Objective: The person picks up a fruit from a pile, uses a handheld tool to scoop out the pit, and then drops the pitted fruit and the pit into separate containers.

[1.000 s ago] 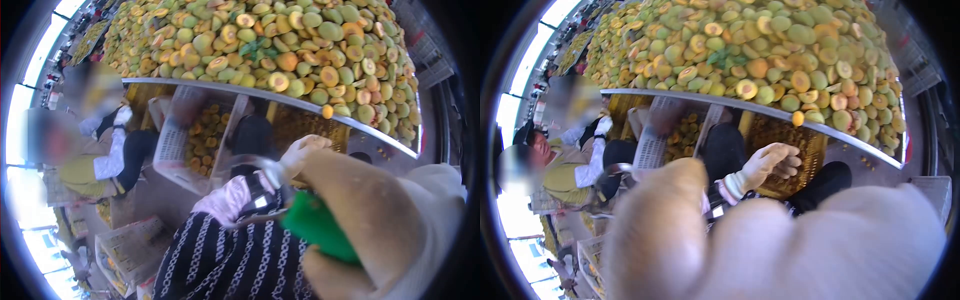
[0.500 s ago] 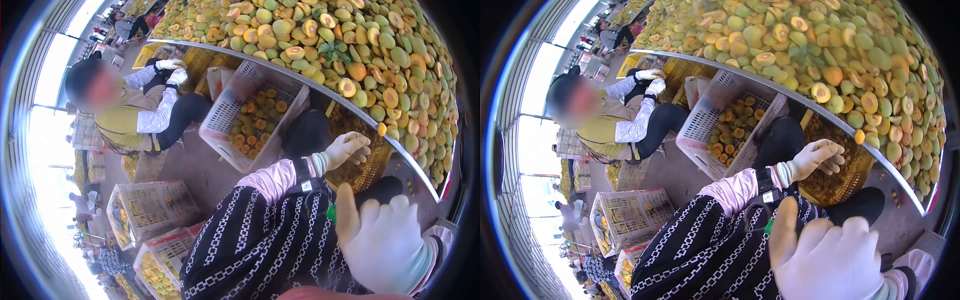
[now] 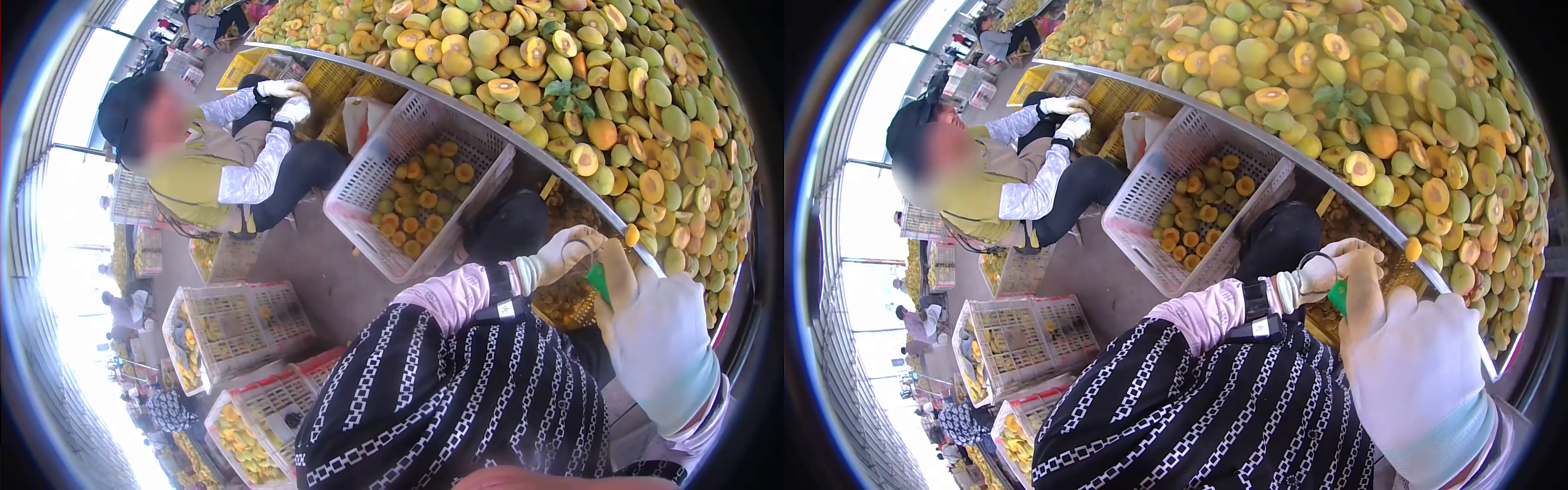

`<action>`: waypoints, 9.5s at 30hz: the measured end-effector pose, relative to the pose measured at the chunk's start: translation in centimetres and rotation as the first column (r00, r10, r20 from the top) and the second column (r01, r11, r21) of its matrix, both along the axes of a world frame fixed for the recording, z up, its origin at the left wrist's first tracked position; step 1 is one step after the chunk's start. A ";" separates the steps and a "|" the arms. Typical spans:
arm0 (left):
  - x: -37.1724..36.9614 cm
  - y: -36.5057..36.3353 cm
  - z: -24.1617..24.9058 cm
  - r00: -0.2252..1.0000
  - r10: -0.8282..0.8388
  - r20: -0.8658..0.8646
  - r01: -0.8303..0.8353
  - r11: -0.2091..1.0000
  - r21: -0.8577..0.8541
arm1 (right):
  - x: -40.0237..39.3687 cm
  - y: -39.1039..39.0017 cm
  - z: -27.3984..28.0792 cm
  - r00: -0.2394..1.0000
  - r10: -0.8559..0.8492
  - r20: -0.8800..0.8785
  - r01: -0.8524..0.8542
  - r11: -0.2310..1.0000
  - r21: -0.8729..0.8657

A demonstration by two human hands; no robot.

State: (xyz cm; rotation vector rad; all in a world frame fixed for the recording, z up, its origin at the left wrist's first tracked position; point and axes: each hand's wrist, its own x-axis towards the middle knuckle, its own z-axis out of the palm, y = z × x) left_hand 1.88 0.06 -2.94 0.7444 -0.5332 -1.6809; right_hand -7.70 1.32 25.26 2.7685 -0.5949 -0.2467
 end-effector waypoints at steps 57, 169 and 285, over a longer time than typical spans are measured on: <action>7.4 -12.2 2.7 -0.257 0.381 0.888 0.191 0.921 -0.339 | -11.7 -4.0 -13.0 0.272 -0.960 -0.067 -0.130 -0.105 0.986; -1.7 0.0 6.1 0.967 -0.072 -0.243 0.050 0.994 -0.095 | -5.9 -3.3 -16.2 0.168 -0.984 0.057 -0.546 -0.045 0.836; 14.4 23.0 6.8 0.460 0.875 0.152 -0.861 0.481 -0.164 | -2.9 0.9 -17.7 0.409 -0.912 -0.037 -0.428 -0.228 0.875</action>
